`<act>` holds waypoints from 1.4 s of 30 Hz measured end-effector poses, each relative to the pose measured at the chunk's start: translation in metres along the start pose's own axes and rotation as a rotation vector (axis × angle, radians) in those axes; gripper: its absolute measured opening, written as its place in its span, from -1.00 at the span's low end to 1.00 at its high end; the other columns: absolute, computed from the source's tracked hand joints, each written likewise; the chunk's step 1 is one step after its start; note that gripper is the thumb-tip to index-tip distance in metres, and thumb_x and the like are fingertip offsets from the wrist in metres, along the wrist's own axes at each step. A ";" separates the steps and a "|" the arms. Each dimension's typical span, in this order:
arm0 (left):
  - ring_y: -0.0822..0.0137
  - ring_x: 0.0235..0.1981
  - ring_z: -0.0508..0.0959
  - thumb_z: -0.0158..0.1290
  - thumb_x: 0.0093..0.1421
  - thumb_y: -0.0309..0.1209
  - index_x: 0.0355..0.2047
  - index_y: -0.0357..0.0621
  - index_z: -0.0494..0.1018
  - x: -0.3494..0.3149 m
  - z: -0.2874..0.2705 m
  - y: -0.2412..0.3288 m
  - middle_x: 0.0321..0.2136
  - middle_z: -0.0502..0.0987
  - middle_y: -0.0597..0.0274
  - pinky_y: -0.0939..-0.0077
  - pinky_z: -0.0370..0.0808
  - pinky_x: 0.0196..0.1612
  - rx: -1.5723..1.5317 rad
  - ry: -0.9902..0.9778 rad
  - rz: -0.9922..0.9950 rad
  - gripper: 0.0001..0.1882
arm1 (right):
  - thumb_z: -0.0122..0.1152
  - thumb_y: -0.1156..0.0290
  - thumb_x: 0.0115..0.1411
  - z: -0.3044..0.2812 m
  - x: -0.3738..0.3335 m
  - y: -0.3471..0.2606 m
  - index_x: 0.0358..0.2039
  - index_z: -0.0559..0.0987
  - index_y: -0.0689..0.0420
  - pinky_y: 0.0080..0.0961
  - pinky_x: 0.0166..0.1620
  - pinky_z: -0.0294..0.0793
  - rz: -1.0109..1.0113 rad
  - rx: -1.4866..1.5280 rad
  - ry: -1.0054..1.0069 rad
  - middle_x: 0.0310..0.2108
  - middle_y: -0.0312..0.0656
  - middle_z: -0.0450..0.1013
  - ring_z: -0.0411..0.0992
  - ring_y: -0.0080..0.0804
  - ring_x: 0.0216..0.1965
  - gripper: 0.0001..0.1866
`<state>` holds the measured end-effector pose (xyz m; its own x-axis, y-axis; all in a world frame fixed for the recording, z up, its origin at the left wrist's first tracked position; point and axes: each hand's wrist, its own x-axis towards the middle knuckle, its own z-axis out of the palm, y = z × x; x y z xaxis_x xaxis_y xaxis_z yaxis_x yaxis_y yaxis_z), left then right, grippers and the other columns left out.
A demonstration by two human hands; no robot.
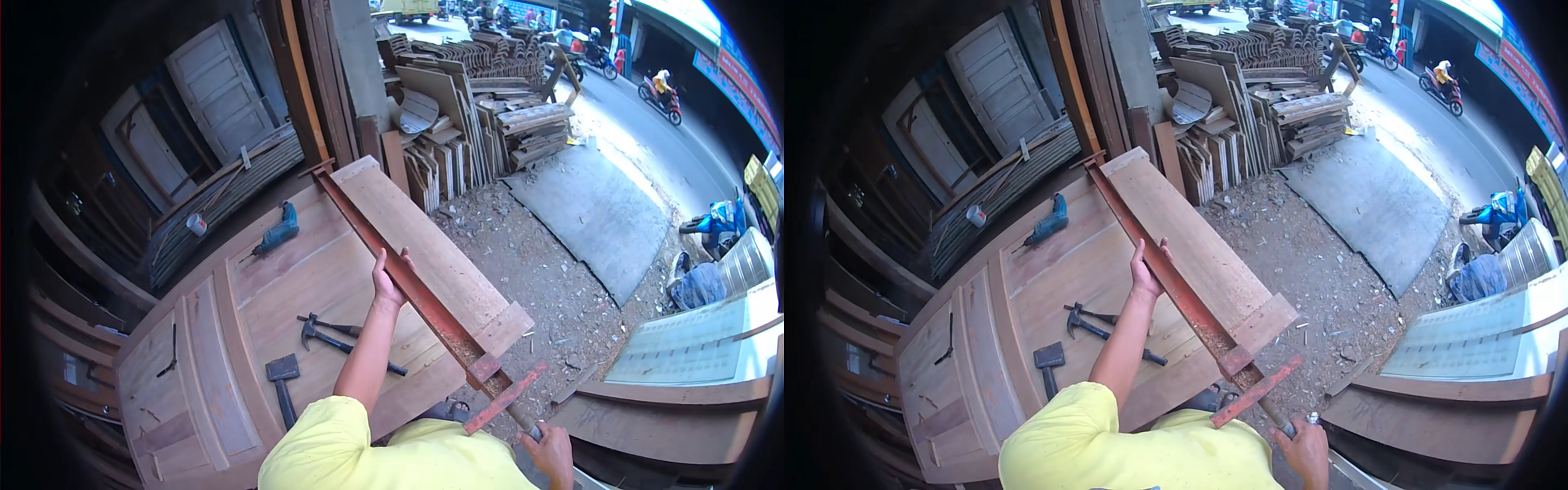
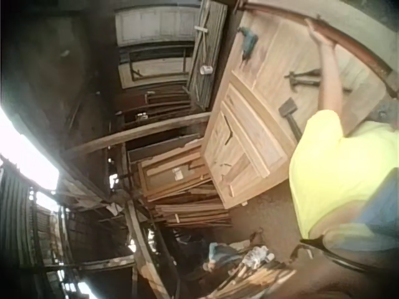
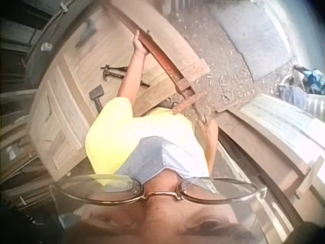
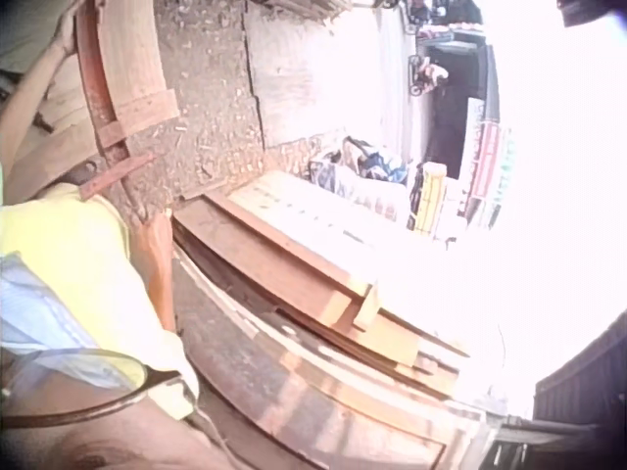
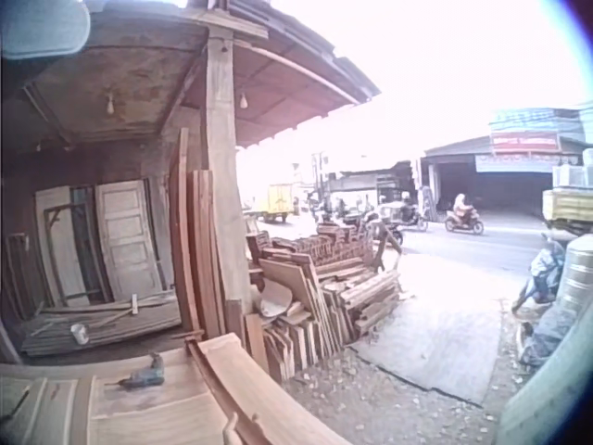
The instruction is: The person drills holes into a wooden board using a power drill and then hammers wooden dowels into the holes. They use a long red metal clamp to hold the pieces in place and subsequently use a hammer and a wooden block to further secure components of the door assembly.
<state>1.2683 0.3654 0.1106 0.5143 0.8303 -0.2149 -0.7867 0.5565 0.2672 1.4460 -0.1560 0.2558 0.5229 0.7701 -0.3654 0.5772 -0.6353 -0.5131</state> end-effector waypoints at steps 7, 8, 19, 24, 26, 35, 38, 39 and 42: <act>0.28 -0.13 0.68 0.20 0.44 -0.31 0.00 -0.23 0.53 0.006 0.024 -0.052 -0.14 0.66 0.16 0.34 0.69 0.03 0.108 0.054 -0.066 -0.73 | 0.54 0.07 0.18 0.060 -0.024 0.051 -0.18 0.68 0.27 -0.04 -0.09 0.48 0.072 0.155 0.046 -0.27 0.19 0.57 0.51 0.20 -0.21 -0.52; 0.26 -0.13 0.68 0.19 0.44 -0.34 0.00 -0.24 0.53 -0.004 0.027 -0.046 -0.16 0.66 0.16 0.35 0.67 0.07 0.112 0.021 -0.076 -0.75 | 0.55 0.05 0.16 0.059 -0.024 0.044 -0.32 0.66 0.26 -0.08 -0.24 0.46 0.101 0.182 0.011 -0.45 0.14 0.50 0.48 0.12 -0.40 -0.54; 0.20 -0.02 0.64 0.14 0.44 -0.43 0.06 -0.34 0.54 0.008 0.109 -0.144 -0.07 0.66 0.04 0.27 0.63 0.19 0.195 -0.309 -0.572 -0.73 | 0.63 0.13 0.09 0.060 -0.169 0.032 -0.26 0.72 0.18 -0.28 -0.28 0.52 0.378 0.603 0.475 -0.51 -0.09 0.57 0.54 -0.29 -0.46 -0.61; 0.12 0.05 0.63 0.18 0.35 -0.51 0.06 -0.32 0.55 0.012 0.125 -0.263 -0.04 0.65 0.02 0.13 0.56 0.29 0.334 -0.402 -0.916 -0.70 | 0.76 0.25 0.03 0.122 -0.266 0.013 -0.21 0.71 0.14 -0.47 -0.08 0.54 0.314 0.807 1.226 -0.27 -0.28 0.55 0.54 -0.50 -0.19 -0.59; 0.08 0.11 0.61 0.18 0.32 -0.51 0.09 -0.34 0.55 0.022 0.126 -0.304 0.01 0.64 -0.01 0.04 0.53 0.34 0.389 -0.484 -1.049 -0.66 | 0.77 0.21 0.03 0.142 -0.292 -0.011 -0.29 0.66 0.13 -0.48 -0.15 0.50 0.353 0.815 1.433 -0.30 -0.30 0.55 0.51 -0.52 -0.25 -0.57; 0.07 0.16 0.60 0.23 0.32 -0.47 0.17 -0.35 0.49 -0.191 0.111 -0.472 0.08 0.61 -0.04 -0.05 0.51 0.37 0.776 -0.299 -1.244 -0.57 | 0.81 0.13 -0.03 0.220 -0.417 -0.102 -0.30 0.63 0.12 -0.49 -0.21 0.49 0.764 0.499 1.801 -0.37 -0.33 0.55 0.54 -0.52 -0.32 -0.50; 0.10 0.13 0.61 0.19 0.36 -0.41 0.16 -0.32 0.50 -0.274 0.077 -0.498 0.04 0.64 0.01 -0.05 0.50 0.36 0.873 -0.245 -1.391 -0.60 | 0.81 0.16 -0.03 0.242 -0.457 -0.140 -0.30 0.64 0.11 -0.50 -0.23 0.49 0.887 0.412 1.864 -0.37 -0.34 0.55 0.52 -0.54 -0.32 -0.52; 0.10 0.09 0.62 0.17 0.37 -0.39 0.13 -0.30 0.51 -0.290 0.059 -0.507 -0.01 0.65 0.04 -0.04 0.51 0.35 0.904 -0.239 -1.456 -0.62 | 0.77 0.18 0.04 0.244 -0.471 -0.154 -0.29 0.62 0.11 -0.47 -0.17 0.50 0.926 0.398 1.839 -0.35 -0.31 0.56 0.53 -0.52 -0.28 -0.55; 0.11 -0.02 0.64 0.08 0.40 -0.36 0.04 -0.27 0.52 -0.367 0.014 -0.512 -0.13 0.66 0.10 -0.04 0.53 0.28 0.991 -0.198 -1.622 -0.70 | 0.78 0.26 0.01 0.259 -0.504 -0.186 -0.33 0.62 0.12 -0.46 -0.20 0.49 1.017 0.274 1.841 -0.36 -0.32 0.54 0.52 -0.51 -0.30 -0.58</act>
<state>1.4873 -0.2236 0.0660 0.5318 -0.4799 -0.6978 0.8327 0.4462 0.3278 0.9126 -0.4112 0.3344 0.4790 -0.7886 0.3857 -0.2308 -0.5370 -0.8114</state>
